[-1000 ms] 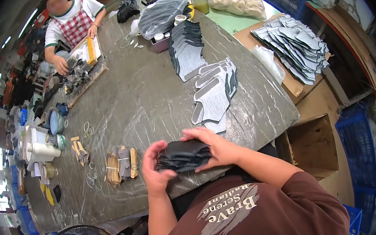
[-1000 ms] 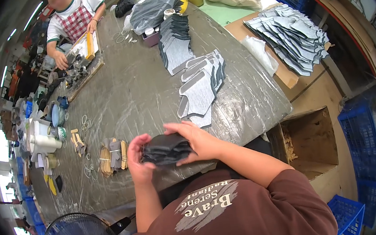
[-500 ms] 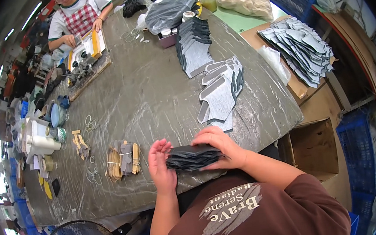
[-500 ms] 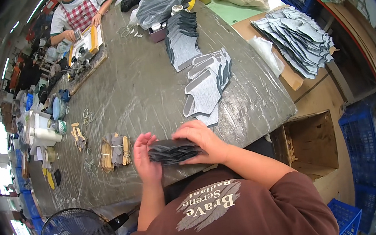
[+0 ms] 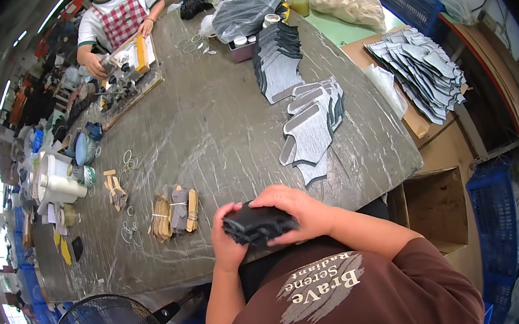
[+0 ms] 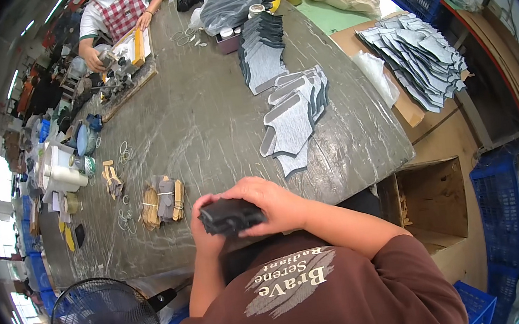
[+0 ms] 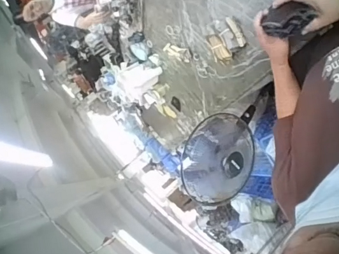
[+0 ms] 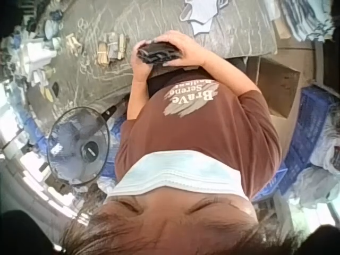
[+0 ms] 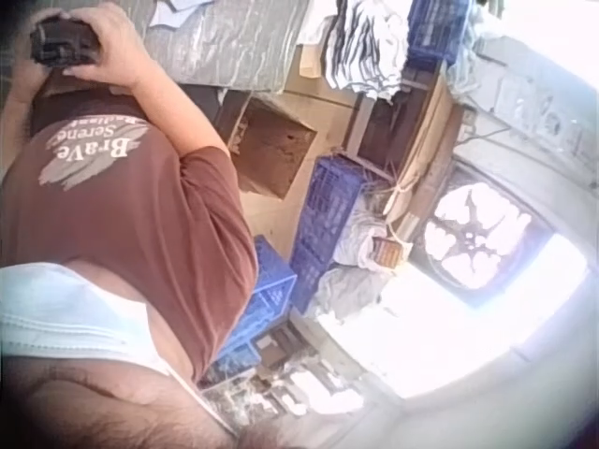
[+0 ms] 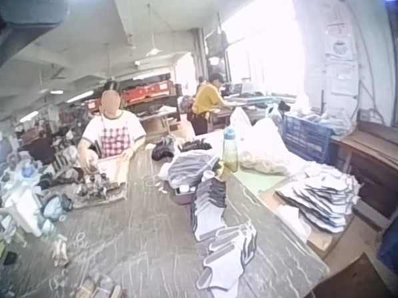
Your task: Sort shoe upper components, bundle them with rubber bands, and place them into plastic bags for transport.
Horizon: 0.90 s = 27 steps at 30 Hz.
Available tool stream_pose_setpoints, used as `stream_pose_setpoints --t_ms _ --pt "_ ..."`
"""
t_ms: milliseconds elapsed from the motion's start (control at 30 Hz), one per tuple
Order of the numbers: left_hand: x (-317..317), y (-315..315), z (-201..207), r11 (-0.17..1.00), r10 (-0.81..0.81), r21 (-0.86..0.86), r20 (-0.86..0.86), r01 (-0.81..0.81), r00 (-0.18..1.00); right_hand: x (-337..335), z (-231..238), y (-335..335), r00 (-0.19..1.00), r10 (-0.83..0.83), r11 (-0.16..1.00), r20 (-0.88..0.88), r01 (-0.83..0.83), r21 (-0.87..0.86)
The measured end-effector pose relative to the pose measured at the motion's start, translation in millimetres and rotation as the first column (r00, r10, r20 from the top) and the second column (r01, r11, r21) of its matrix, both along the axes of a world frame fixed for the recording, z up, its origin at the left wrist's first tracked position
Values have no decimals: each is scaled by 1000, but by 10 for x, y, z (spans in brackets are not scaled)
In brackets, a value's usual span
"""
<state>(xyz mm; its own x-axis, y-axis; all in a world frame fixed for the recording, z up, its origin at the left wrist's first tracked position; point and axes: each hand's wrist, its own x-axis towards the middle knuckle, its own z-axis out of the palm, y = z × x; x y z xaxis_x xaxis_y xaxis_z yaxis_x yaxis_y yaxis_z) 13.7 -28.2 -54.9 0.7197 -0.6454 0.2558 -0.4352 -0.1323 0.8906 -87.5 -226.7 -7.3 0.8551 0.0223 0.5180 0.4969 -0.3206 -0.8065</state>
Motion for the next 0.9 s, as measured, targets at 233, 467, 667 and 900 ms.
stream_pose_setpoints --t_ms 233,467,667,900 --pt "-49 -38 248 990 -70 126 -6 70 998 -92 -344 -101 947 -237 948 -218 176 -266" --pt "-122 -113 219 983 -183 18 -57 184 981 -12 -348 -37 953 -294 857 -70 230 -460" --pt "-40 -220 271 987 -152 44 -102 157 983 55 -400 -31 951 -305 896 -51 268 -354" --pt "152 -202 288 904 -255 359 14 233 967 16 -445 -41 901 -415 768 -129 270 -580"
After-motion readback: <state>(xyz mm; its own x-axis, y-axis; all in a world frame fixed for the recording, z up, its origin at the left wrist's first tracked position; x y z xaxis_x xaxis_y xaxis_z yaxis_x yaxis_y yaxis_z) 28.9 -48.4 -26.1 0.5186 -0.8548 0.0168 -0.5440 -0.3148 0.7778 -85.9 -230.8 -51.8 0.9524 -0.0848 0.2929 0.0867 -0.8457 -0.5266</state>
